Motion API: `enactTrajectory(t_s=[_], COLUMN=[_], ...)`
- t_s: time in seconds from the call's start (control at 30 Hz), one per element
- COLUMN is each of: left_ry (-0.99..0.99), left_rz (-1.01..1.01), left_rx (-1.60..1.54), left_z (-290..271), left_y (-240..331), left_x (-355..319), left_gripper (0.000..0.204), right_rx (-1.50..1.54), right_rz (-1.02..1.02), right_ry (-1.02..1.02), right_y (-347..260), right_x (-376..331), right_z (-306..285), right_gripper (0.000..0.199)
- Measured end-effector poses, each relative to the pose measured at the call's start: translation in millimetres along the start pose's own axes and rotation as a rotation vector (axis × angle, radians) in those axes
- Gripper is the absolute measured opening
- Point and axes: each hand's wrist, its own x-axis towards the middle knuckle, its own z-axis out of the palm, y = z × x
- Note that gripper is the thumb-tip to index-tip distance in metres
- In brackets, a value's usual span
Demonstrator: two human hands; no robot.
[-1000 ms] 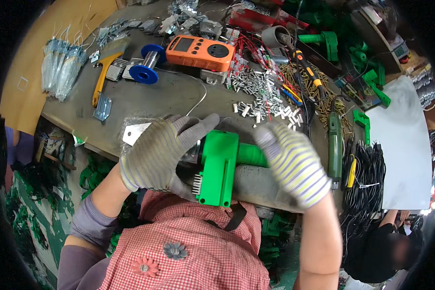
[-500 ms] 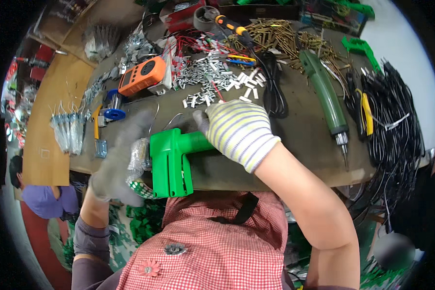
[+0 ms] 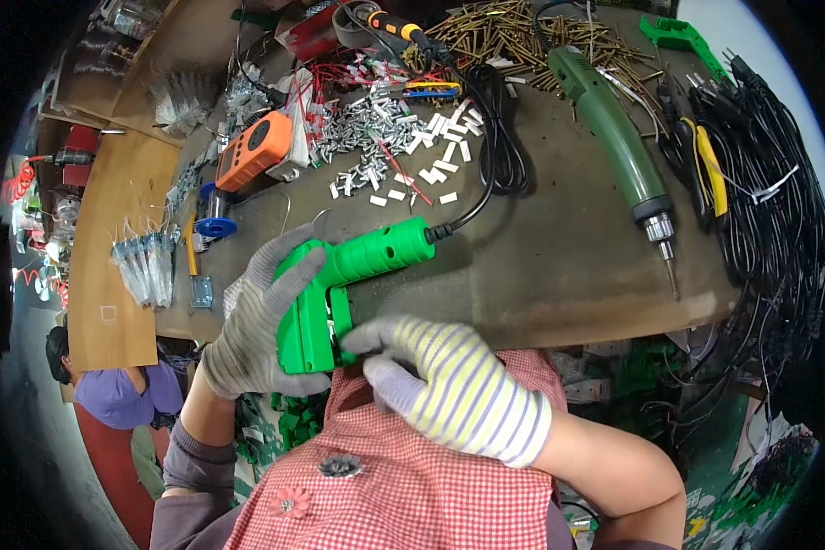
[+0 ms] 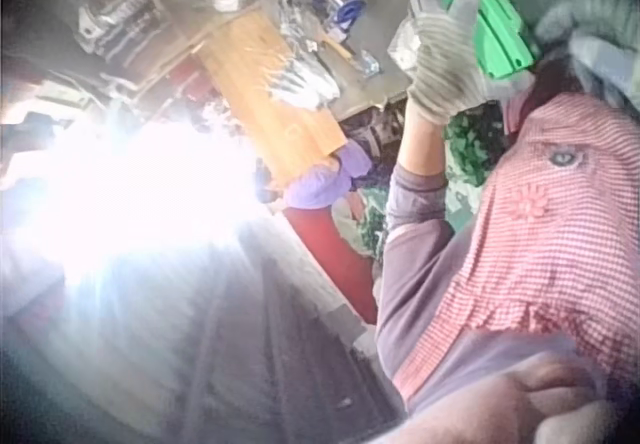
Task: The person assembles a tool by placing internal wiring and components into a plastic casing, closing the halves together, and driving screws using a power screwdriver. The person then arranges wires and components into another plastic casing to assemble the next unit.
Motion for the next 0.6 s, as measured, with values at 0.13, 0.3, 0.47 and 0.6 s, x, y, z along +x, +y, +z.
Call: enactTrajectory(t_s=[0.13,0.3,0.47,0.6], left_ry=[0.022,0.059,0.107,0.129], left_rz=[0.016,0.016,0.019,0.024], left_rx=[-0.016,-0.029,-0.061,-0.096], left_z=[6.2,12.7,14.6,14.6], left_y=[-7.4,-12.3,-14.1,-12.0], left_x=[-1.4,-4.0,-6.3,-3.8], left_gripper=[0.114,0.114,0.111,0.109], right_rx=[0.375,0.642,0.677,0.652], right_rz=[0.144,0.147,0.209,0.176], right_ry=[-0.189,-0.299,-0.329,-0.317], right_y=[19.5,23.4,17.6,17.7], right_x=[4.7,4.8,6.2,6.4], right_z=[-0.3,1.3,2.7,3.2], right_gripper=[0.054,0.071,0.076,0.079])
